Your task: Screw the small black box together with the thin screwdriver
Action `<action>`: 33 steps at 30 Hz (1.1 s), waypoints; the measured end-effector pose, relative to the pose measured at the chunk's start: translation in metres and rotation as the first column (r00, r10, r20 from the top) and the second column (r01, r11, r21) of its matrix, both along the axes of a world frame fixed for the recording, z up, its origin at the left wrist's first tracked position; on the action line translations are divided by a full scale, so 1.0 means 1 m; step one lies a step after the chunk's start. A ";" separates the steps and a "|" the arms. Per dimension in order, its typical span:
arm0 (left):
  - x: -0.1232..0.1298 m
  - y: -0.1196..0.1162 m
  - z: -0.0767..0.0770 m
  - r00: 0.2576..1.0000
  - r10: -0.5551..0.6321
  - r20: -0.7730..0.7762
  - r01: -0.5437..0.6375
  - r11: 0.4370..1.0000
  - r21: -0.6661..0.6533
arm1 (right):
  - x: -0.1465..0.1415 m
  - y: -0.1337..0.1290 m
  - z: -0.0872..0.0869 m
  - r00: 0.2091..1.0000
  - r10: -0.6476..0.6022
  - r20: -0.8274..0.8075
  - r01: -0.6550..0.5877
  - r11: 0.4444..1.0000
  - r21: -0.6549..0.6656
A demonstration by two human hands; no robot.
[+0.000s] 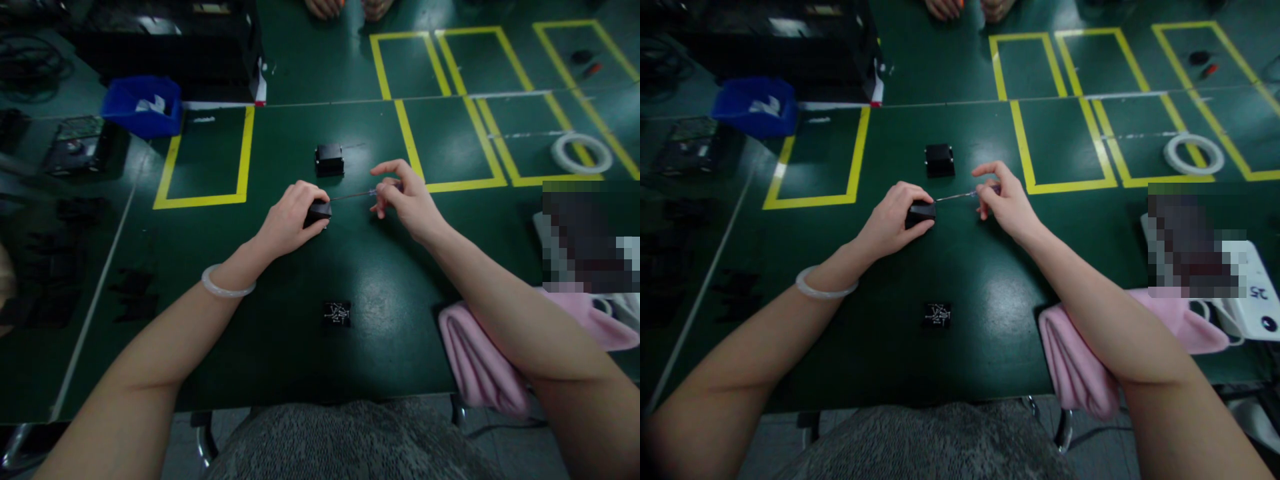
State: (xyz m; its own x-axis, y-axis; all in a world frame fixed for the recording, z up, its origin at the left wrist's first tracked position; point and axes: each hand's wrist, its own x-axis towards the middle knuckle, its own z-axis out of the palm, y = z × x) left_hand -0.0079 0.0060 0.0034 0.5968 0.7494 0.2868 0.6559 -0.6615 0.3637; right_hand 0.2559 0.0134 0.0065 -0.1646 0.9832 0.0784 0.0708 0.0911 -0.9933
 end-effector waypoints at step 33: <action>0.000 0.000 0.000 1.000 -0.004 0.007 0.004 1.000 -0.010 | 0.000 -0.002 0.005 0.999 0.032 0.040 -0.033 0.999 0.013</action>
